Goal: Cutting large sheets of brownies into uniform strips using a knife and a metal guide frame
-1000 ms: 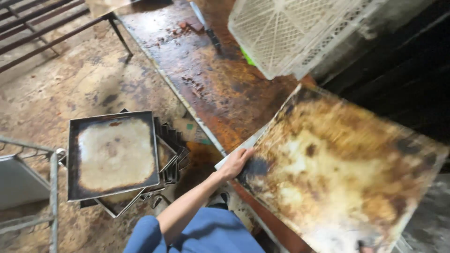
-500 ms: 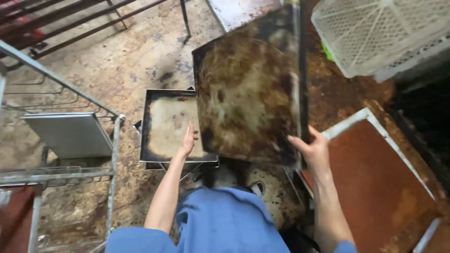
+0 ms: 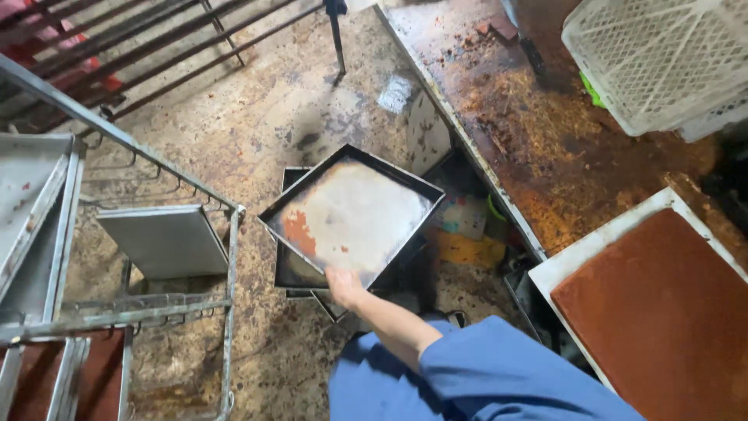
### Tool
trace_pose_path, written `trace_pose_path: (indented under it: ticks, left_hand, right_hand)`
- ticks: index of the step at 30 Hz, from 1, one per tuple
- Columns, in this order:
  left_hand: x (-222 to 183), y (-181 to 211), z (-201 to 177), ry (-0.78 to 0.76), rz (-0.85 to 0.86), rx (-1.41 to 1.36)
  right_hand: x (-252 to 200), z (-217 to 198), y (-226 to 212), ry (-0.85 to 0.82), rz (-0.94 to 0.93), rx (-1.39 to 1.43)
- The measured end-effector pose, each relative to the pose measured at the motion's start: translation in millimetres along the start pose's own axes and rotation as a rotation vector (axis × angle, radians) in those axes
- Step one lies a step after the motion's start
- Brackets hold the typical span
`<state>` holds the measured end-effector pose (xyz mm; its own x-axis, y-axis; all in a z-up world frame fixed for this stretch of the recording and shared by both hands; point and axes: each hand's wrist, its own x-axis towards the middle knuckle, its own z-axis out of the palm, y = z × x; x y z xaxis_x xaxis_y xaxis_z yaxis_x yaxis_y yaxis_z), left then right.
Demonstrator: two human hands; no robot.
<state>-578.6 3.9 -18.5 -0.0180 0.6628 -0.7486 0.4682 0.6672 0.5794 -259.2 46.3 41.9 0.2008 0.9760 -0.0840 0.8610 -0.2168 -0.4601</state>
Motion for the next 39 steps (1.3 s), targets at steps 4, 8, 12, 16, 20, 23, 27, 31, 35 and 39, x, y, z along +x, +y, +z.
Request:
trace_pose_path:
  ticks: [4, 8, 12, 16, 20, 23, 27, 31, 35, 39]
  left_hand:
    - [7, -8, -4, -0.035, 0.009, 0.280]
    - [11, -20, 8, -0.111, 0.032, 0.585]
    - [-21, -62, -18, -0.152, -0.031, 0.830]
    - [79, 102, 79, -0.176, 0.204, 0.801]
    - [37, 250, 205, -0.502, 0.632, 0.493]
    - [-117, 339, 319, -0.751, 0.881, 0.423]
    - [-266, 359, 464, -1.049, 1.019, 0.456]
    - [-328, 337, 614, -1.052, 1.249, 0.762]
    - [-326, 286, 705, -0.672, 1.421, 0.976]
    - [-347, 313, 691, -0.740, 1.113, 0.913]
  right_hand:
    - [3, 66, 20, -0.366, 0.007, 0.195]
    - [15, -50, 14, -0.580, 0.119, 0.370]
    - [-55, -144, 49, -0.467, 0.166, 0.436]
    - [-160, -212, 129, -0.027, 0.406, 0.602]
    - [-325, -238, 170, 0.609, 0.769, 0.818]
    - [-443, -265, 203, 1.102, 1.039, 0.428]
    - [-578, -277, 307, 1.406, 1.231, 0.195]
    - [-622, -333, 356, 1.230, 1.641, 0.259]
    - [-617, -314, 406, 0.973, 1.464, -0.130]
    - [-592, -378, 382, 1.021, 1.573, 0.681]
